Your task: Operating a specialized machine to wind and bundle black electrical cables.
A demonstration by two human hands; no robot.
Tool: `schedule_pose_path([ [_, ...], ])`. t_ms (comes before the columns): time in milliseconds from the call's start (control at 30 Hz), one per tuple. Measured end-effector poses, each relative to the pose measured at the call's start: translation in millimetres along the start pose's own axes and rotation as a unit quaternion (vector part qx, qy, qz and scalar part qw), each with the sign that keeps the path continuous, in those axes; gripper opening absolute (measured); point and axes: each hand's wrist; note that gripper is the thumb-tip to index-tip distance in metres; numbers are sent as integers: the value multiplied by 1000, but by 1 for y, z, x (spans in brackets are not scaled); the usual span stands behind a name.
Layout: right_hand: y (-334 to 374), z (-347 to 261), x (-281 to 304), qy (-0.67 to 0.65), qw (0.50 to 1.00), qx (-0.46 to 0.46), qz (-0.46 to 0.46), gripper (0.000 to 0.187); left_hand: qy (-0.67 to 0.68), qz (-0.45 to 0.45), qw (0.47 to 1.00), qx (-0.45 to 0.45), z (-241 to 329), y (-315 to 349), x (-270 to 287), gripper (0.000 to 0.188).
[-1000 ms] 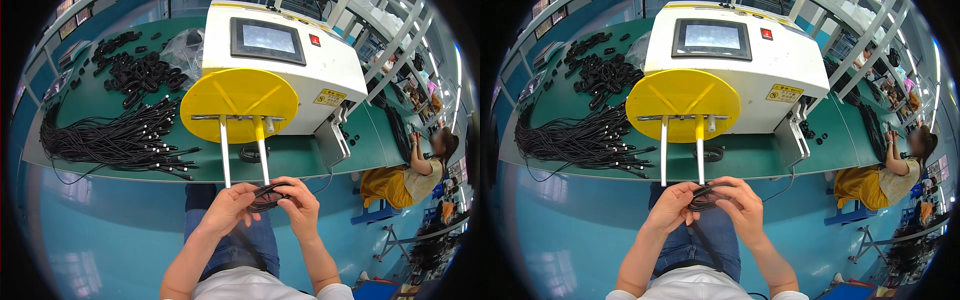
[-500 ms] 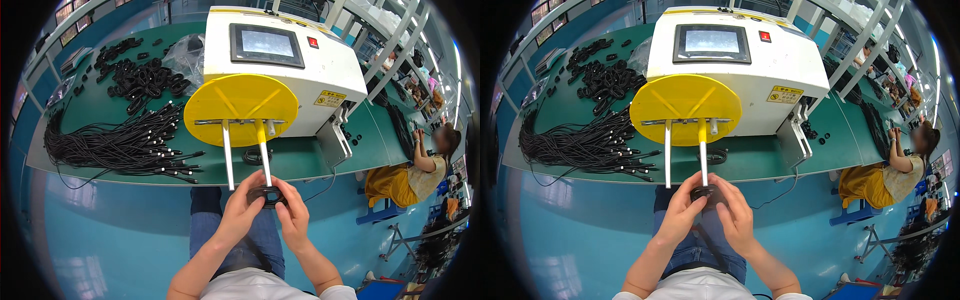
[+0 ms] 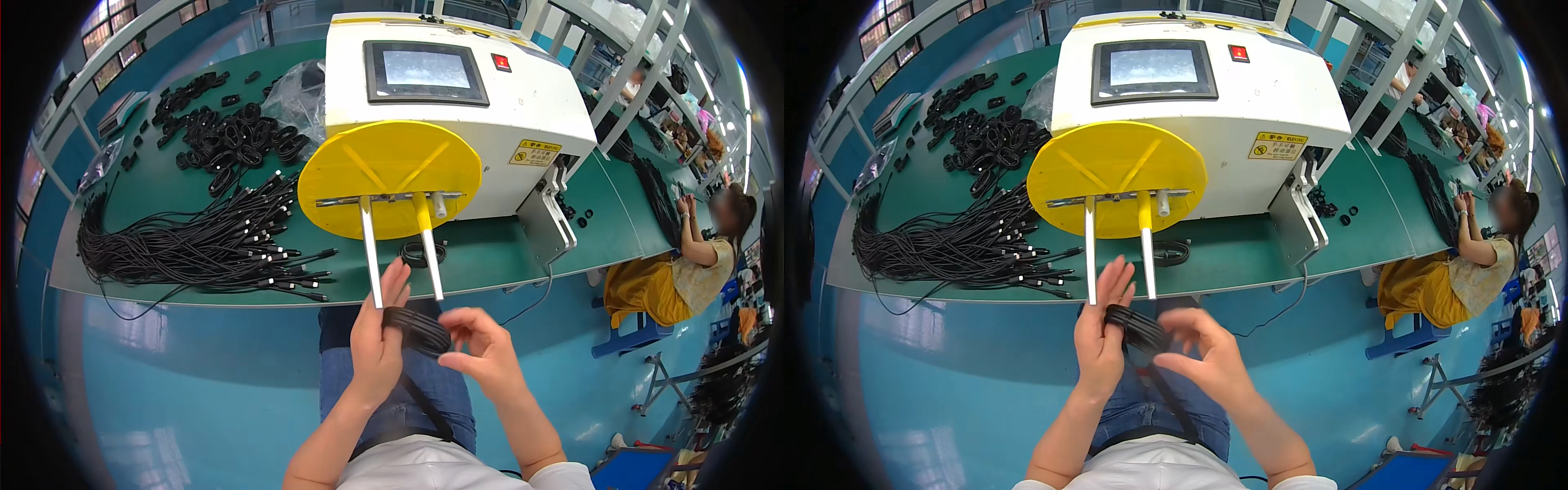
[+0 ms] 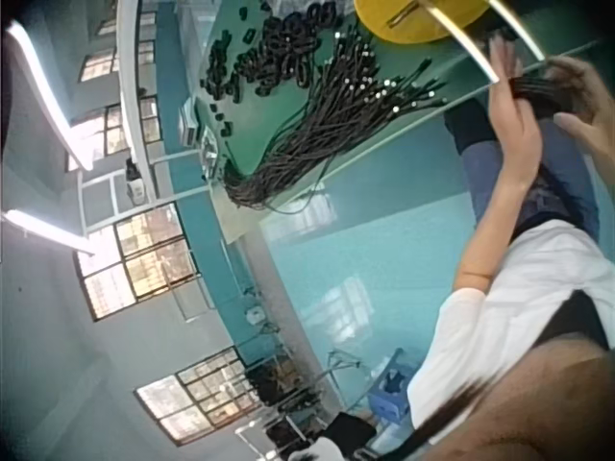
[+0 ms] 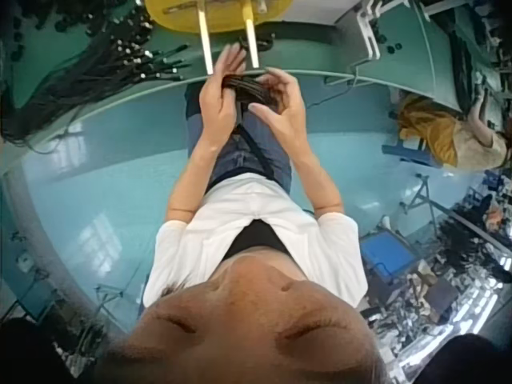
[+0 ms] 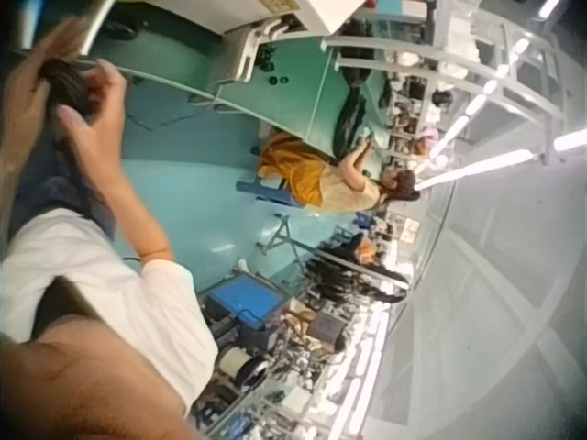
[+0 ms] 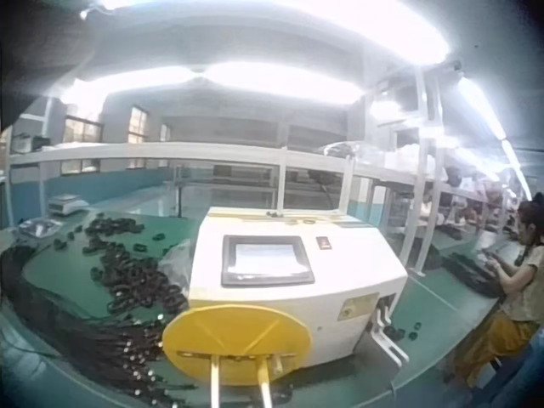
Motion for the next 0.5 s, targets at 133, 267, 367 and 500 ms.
schedule_pose_path([
  [133,2,-5,9,21,992,-55,-111,34,-16,36,999,-4,-1,5,10,49],
  [267,5,-6,1,147,984,24,-94,31,-77,9,997,31,-3,12,20,35],
  [367,7,-1,0,184,976,86,-76,29,-135,-5,990,-41,-4,15,23,29],
  [500,5,1,-1,194,971,118,-79,25,-155,2,982,-110,-4,16,25,36],
])
Point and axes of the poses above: each hand's wrist, its own y-axis away from the middle knuckle, its own x-axis out of the back of the hand, z = x × y, and after that the axes turned 10 degrees about -x, right-handed
